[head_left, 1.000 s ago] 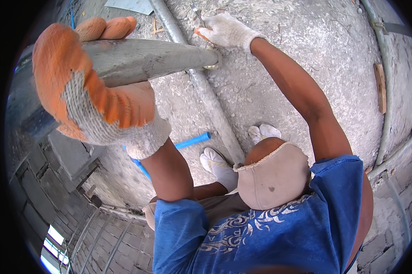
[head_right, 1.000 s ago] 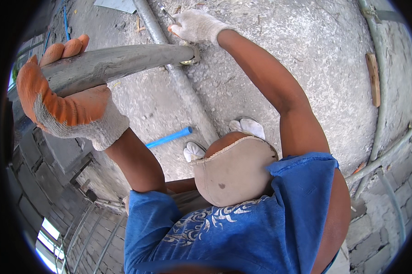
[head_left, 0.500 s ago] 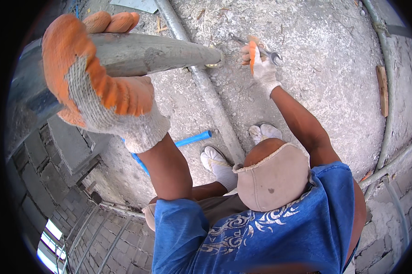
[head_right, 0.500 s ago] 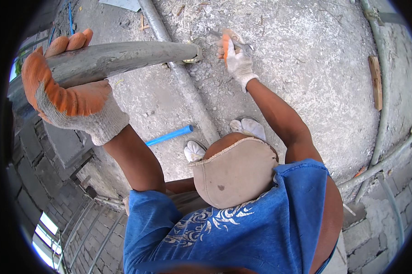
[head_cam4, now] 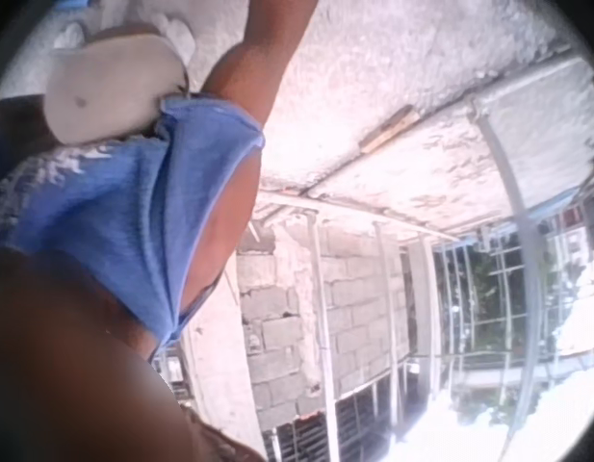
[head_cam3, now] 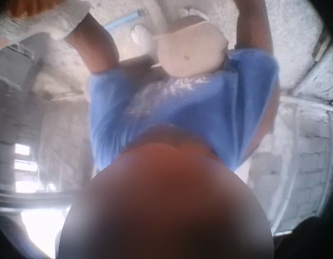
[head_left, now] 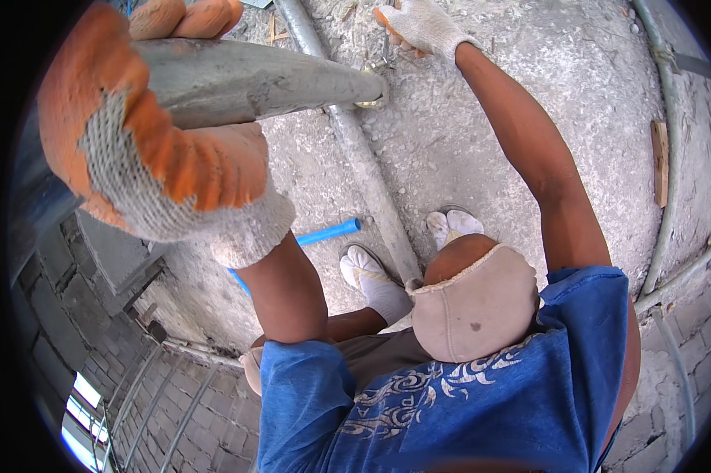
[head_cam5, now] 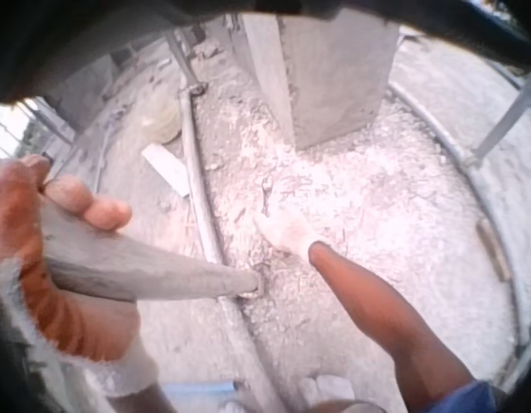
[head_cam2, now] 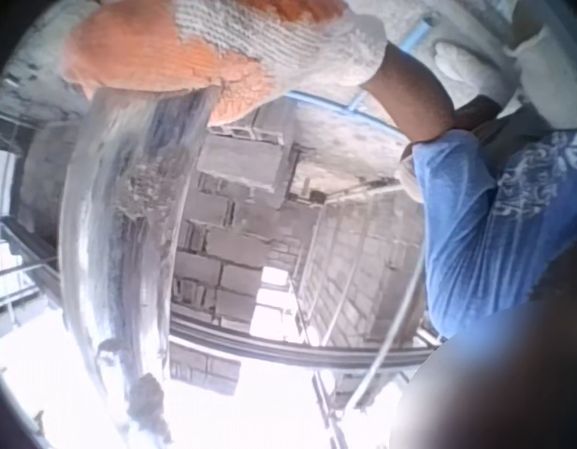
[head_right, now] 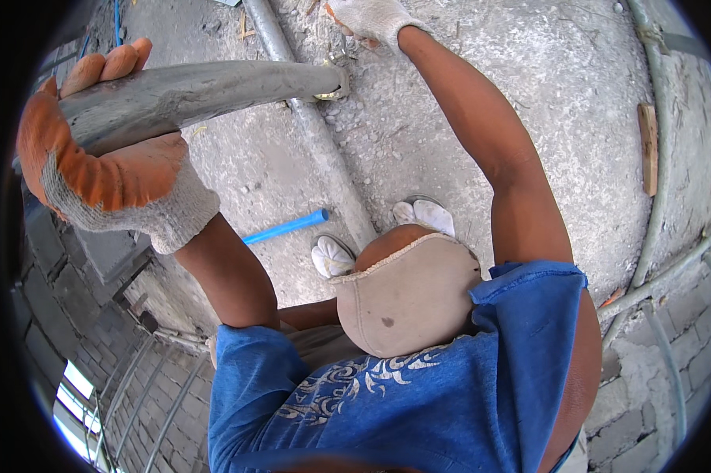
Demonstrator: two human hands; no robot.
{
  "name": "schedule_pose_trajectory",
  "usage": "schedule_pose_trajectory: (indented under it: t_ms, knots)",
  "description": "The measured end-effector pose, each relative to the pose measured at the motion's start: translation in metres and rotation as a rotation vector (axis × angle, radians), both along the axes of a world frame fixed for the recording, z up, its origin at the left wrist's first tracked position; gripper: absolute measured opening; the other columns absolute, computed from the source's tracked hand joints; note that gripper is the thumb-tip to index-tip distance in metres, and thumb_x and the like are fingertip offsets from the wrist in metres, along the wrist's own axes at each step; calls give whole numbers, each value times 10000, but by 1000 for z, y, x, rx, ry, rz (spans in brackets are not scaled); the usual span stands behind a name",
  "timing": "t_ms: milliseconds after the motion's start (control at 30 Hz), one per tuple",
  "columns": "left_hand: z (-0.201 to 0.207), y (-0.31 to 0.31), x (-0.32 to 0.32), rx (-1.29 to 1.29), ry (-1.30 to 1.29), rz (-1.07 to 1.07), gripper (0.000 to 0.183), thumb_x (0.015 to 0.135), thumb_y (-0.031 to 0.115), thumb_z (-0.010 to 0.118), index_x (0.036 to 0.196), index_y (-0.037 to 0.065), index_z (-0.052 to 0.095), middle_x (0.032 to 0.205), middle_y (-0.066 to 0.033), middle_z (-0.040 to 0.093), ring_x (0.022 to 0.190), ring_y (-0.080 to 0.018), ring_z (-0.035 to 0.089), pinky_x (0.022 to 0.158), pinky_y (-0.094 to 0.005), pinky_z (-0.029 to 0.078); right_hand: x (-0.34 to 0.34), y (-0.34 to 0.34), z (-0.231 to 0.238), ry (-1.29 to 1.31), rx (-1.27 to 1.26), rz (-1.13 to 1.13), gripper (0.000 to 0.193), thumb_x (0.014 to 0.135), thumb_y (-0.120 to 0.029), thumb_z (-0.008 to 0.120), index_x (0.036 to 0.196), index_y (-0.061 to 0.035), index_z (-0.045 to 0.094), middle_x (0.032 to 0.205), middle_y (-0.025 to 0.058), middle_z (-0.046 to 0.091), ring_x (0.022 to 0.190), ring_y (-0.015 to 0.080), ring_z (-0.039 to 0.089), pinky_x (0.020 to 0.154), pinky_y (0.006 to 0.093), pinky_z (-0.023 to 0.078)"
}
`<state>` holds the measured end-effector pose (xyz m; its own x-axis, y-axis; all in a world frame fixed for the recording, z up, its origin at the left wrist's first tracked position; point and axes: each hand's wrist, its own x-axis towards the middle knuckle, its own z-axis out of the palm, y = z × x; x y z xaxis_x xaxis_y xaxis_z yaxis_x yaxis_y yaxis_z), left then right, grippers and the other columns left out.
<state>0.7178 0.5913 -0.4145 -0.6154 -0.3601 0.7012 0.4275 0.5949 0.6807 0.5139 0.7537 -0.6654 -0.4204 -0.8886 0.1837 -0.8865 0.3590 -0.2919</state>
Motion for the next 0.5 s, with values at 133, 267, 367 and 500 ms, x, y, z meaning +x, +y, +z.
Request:
schedule_pose_trajectory:
  t_ms: [133, 267, 367, 500]
  knots:
    - [0, -10, 3, 331, -4, -289, 719, 964, 605, 595, 1282, -40, 588, 1114, -214, 743, 1132, -340, 714, 1111, -467, 496, -7, -24, -8, -262, -105, -12, 381, 986, -310, 472, 1159, -38, 673, 997, 300, 685, 976, 475, 652, 884, 562, 496]
    - [6, -18, 4, 454, 11, -377, 783, 965, 650, 552, 1270, -70, 594, 1101, -250, 734, 1150, -378, 698, 1147, -494, 452, -10, -59, 0, -548, -67, -112, 486, 954, -395, 488, 1110, 8, 712, 1106, 316, 687, 1080, 467, 653, 955, 542, 493]
    - [13, -12, 4, 589, -21, -410, 774, 969, 640, 551, 1264, -75, 600, 1111, -266, 728, 1151, -388, 696, 1150, -504, 445, -7, -80, 0, -592, -91, -175, 490, 949, -405, 507, 1110, 8, 716, 1097, 295, 683, 1062, 439, 651, 934, 519, 497]
    - [14, 5, -6, 683, 55, -513, 749, 974, 619, 562, 1257, -73, 605, 1132, -272, 723, 1156, -383, 695, 1145, -507, 449, -2, -93, -1, -634, -79, -180, 444, 959, -385, 534, 1111, -9, 716, 1019, 254, 684, 975, 387, 652, 860, 488, 506]
